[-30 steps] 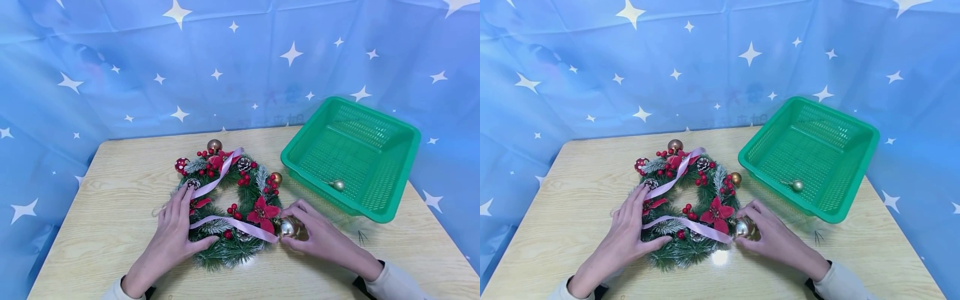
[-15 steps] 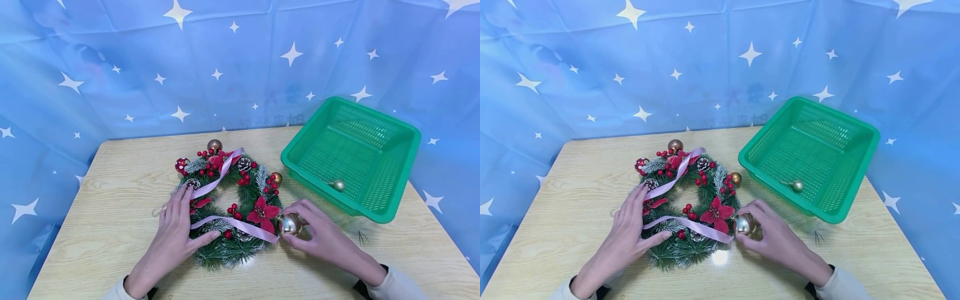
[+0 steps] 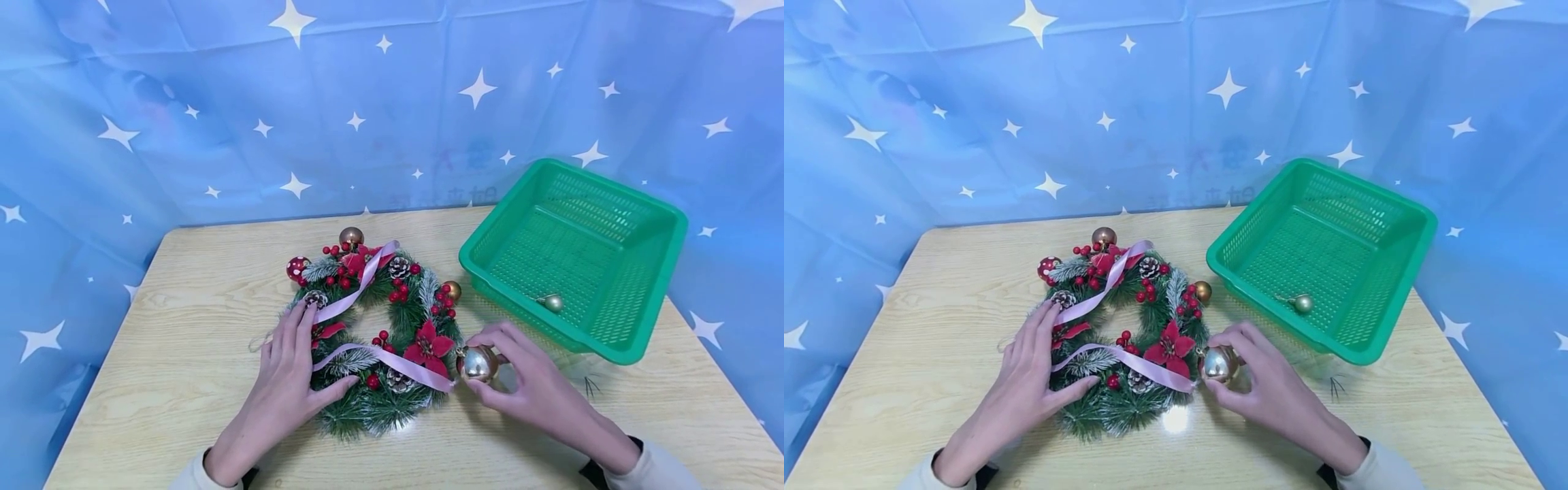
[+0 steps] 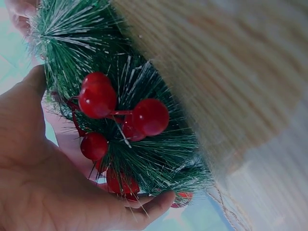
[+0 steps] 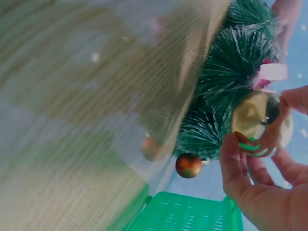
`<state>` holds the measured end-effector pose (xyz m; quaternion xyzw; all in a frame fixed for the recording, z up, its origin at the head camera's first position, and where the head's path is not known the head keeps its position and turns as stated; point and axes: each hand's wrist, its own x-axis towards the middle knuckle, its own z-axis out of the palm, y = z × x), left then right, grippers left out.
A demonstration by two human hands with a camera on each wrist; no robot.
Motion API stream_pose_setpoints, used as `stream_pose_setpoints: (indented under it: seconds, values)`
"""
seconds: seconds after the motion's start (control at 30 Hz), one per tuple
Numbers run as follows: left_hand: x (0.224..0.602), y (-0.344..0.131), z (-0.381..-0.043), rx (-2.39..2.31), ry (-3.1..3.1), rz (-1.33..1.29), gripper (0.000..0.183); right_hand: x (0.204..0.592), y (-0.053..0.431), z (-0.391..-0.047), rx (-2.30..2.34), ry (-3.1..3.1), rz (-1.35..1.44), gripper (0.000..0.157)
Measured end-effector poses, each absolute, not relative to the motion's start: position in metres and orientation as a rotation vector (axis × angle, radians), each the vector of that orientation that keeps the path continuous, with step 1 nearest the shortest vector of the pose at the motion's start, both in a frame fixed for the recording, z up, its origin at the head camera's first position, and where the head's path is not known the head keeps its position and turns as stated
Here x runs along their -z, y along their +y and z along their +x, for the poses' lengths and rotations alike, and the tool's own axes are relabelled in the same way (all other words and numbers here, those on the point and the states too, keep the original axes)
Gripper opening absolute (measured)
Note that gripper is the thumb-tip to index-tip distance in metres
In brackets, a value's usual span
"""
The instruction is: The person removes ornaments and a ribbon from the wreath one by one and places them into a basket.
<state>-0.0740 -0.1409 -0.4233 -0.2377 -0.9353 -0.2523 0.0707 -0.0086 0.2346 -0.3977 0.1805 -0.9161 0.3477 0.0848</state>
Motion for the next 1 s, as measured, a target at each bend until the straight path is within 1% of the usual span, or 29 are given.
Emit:
stream_pose_setpoints:
  seconds: [0.17,0.4,0.63,1.0]
  values:
    - [0.4232,-0.1401,-0.0758,0.751,-2.825,-0.712,0.128,0.3974,0.2327,-0.0044,-1.004,-2.702,0.619,0.052]
    - [0.4240,-0.1400,-0.0760,0.736,-2.824,-0.713,0.128,0.4008,0.2315,-0.0017,-0.946,-2.708,0.694,0.050]
    - [0.4240,-0.1401,-0.0759,0.731,-2.833,-0.708,0.127,0.4052,0.2269,-0.0035,-0.905,-2.661,0.819,0.053]
    - [0.4215,-0.1388,-0.0736,0.725,-2.839,-0.704,0.123,0.4049,0.2273,-0.0002,-1.087,-2.662,0.692,0.050]
